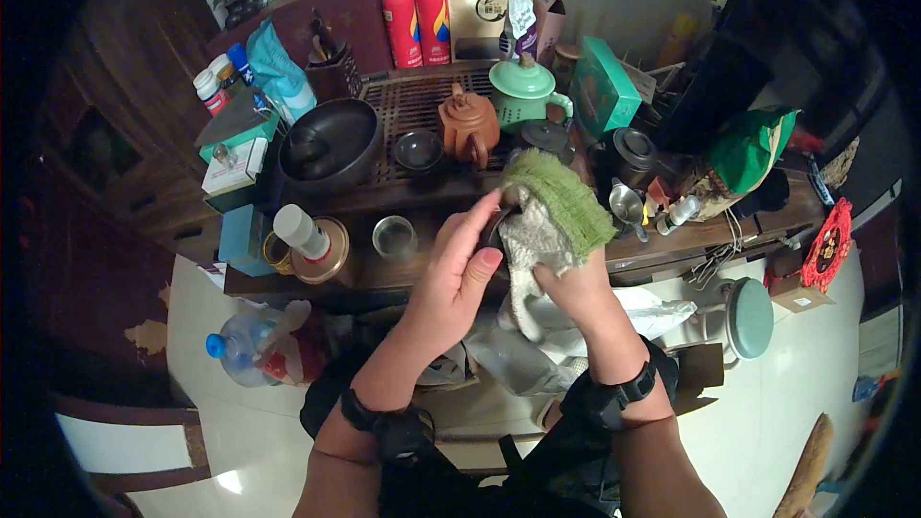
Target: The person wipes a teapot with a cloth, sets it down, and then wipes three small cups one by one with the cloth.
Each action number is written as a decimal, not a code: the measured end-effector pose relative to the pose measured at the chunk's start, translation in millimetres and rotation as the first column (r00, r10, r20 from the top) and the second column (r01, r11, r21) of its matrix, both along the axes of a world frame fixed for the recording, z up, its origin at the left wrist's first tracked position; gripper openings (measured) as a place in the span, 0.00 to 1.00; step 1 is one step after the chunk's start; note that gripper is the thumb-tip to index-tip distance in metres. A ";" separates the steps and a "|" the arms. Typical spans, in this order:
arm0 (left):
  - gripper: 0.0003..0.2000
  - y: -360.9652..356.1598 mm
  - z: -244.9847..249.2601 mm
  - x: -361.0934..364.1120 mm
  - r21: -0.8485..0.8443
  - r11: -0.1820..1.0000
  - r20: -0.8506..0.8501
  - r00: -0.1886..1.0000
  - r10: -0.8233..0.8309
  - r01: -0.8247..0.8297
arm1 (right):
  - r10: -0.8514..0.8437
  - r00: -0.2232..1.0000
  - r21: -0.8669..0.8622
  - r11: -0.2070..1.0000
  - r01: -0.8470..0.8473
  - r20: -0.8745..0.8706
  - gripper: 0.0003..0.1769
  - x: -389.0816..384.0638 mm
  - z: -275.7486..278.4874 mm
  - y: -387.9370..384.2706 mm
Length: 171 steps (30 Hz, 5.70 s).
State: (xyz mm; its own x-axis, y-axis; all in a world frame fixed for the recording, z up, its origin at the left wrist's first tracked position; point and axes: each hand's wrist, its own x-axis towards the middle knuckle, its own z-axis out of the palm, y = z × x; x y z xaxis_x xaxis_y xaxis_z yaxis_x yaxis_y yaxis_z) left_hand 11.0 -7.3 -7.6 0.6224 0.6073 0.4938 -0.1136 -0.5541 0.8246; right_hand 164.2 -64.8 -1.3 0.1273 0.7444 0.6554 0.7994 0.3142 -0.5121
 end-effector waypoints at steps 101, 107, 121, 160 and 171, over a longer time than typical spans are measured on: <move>0.27 -5.5 -13.4 -1.5 0.017 1.000 0.064 0.998 -0.020 0.019 | 0.015 0.976 -0.042 0.999 -0.024 -0.217 0.30 -14.7 -12.8 2.3; 0.25 0.1 13.1 -8.8 0.188 0.977 -0.241 0.960 0.142 -0.097 | -0.146 0.989 -0.015 0.989 0.146 -0.009 0.18 0.6 -13.0 9.9; 0.09 4.2 29.6 -14.7 0.587 0.783 0.003 0.967 0.255 -0.208 | 0.085 0.766 -0.137 0.966 -0.221 -0.637 0.18 17.1 -29.7 14.0; 0.07 -8.9 -22.1 1.6 -0.541 0.808 0.473 0.879 0.062 0.234 | 0.139 0.553 -0.059 0.944 -0.325 -0.821 0.22 -19.0 -42.9 7.1; 0.09 5.8 -2.0 -17.8 -0.522 0.830 0.136 0.980 -0.147 0.197 | 0.240 0.883 -0.022 0.962 -0.272 -0.404 0.14 9.6 -12.3 6.6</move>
State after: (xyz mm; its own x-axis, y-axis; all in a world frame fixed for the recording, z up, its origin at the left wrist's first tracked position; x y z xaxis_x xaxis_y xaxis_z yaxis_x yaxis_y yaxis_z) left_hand -6.9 -1.6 -9.6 0.7112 0.6784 0.1841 -0.2507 0.0002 0.9681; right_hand 173.8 -58.2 -13.6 0.1611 0.8314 0.5318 0.4241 0.4282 -0.7980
